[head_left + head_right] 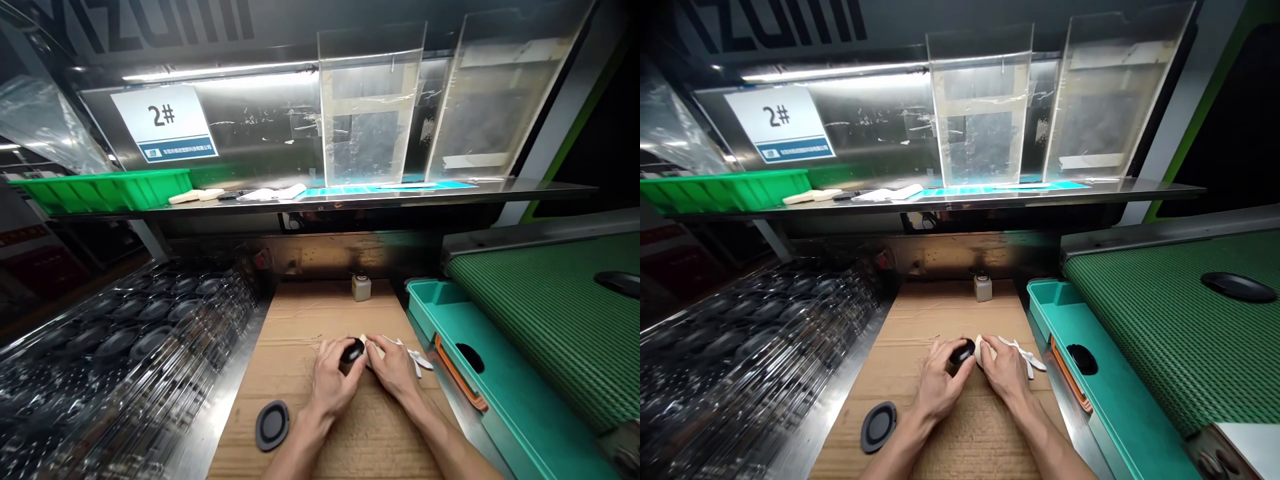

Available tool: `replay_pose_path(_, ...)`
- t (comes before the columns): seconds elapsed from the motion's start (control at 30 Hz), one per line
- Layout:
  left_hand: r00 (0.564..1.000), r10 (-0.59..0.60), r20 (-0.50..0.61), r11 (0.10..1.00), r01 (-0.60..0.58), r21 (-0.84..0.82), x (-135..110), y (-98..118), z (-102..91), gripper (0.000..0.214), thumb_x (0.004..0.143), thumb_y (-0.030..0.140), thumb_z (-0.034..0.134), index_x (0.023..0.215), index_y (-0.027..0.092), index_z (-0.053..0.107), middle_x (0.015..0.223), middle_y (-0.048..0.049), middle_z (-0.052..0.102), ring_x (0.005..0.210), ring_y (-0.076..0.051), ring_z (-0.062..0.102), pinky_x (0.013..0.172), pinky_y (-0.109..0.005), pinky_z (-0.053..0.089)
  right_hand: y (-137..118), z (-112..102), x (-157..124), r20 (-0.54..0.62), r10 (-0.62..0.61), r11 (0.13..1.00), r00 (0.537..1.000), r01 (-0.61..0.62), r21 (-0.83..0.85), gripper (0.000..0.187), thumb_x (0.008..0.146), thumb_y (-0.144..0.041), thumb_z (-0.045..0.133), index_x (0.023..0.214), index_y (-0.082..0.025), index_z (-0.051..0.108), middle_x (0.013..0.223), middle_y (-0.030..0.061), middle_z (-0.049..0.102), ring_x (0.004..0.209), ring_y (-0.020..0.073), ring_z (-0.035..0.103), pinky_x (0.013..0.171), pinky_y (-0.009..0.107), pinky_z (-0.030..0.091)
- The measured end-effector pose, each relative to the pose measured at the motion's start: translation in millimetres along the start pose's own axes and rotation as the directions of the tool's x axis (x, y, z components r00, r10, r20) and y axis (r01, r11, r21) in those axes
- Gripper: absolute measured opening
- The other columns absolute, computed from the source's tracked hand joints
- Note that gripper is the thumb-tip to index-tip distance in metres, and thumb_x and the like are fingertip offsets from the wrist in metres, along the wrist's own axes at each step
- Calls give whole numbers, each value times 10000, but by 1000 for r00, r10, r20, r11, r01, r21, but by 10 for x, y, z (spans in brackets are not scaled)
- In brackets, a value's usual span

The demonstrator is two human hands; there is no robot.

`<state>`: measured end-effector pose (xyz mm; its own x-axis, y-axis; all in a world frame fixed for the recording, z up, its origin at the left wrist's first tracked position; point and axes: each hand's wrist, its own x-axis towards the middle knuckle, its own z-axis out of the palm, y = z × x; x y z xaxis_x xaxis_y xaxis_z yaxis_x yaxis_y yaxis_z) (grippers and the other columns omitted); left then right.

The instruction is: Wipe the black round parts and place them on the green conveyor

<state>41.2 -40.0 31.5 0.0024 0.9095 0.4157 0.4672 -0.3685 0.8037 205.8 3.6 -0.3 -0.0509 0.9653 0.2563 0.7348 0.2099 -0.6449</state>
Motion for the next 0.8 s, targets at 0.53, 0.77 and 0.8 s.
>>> replay_pose_path(0.53,966,-231,119,928,182,326,-46,-188,-120,656,495,456,816,1062,207,599,1125,-125,553,1084,-338,478,911,-410,366,21,17,3,-1,10,1000,1000,-10,-26,370,899,-426,414,1110,-273,677,1017,38,709,1026,198,634,923,302,444)
replay_pose_path(0.77,973,-161,164,935,98,341,-45,-215,-100,534,611,389,752,1096,225,602,1072,-104,576,1062,-313,494,911,-395,365,2,-1,-1,-10,8,999,1000,-9,-31,364,899,-422,411,1095,-277,681,1008,31,712,1003,198,643,902,297,454)
replay_pose_path(0.8,973,-158,167,939,96,329,-48,-216,-94,548,616,379,747,1120,227,595,1079,-103,577,1066,-311,496,917,-394,364,2,-5,-3,-9,9,999,1000,-9,-33,362,897,-421,413,1096,-280,681,1005,28,713,998,199,645,894,297,457)
